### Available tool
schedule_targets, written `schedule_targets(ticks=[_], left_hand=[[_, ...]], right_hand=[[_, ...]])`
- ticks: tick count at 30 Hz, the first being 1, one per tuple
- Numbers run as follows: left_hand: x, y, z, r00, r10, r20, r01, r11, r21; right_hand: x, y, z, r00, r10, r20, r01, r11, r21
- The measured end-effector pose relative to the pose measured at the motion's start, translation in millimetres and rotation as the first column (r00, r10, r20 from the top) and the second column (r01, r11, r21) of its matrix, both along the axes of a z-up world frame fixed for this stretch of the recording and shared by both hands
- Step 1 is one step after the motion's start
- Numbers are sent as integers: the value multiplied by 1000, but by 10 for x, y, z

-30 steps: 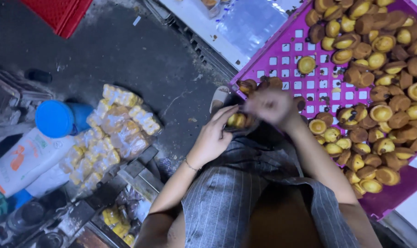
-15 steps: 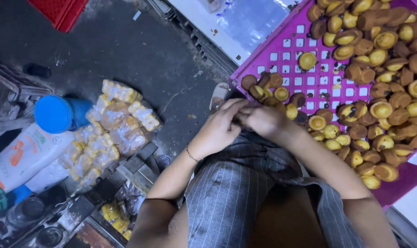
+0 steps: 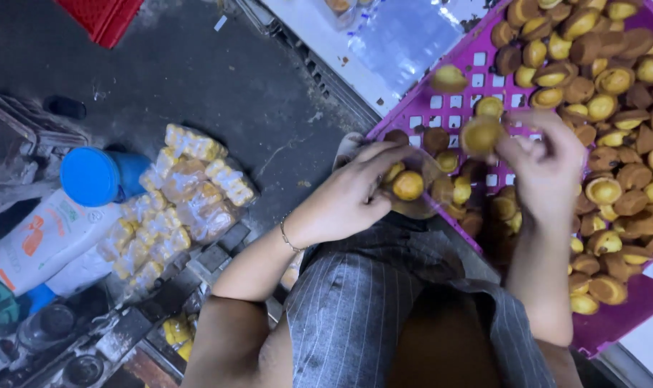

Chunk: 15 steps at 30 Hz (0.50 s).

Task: The person packages small cakes by hand, picking them from a crate and placing them into clear plastic bags.

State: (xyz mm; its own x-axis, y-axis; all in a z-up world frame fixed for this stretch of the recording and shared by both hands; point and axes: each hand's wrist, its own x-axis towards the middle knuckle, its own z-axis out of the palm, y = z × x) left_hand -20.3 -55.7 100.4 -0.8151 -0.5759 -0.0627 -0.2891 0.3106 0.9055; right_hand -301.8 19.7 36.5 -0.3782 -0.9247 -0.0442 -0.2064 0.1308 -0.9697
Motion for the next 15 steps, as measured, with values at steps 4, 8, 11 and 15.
schedule_targets(ticks=[4,8,11,15], left_hand=[[-130,-182,9,999,-32,-9,33,998,56],[-248,-408,25,997,-73,-7,73,996,54],[-277,-515,58,993,-112,-42,116,986,117],[-252,-910,54,1000,7,-14,-9,996,-93]], right_hand=[[339,175,815,834,45,-550,-165,971,-171],[492,-34,989,857,322,-402,-351,936,2],[674,-243,-149,561,408,-720,-462,876,137],[572,-428,294,296,220,-930,-323,939,120]])
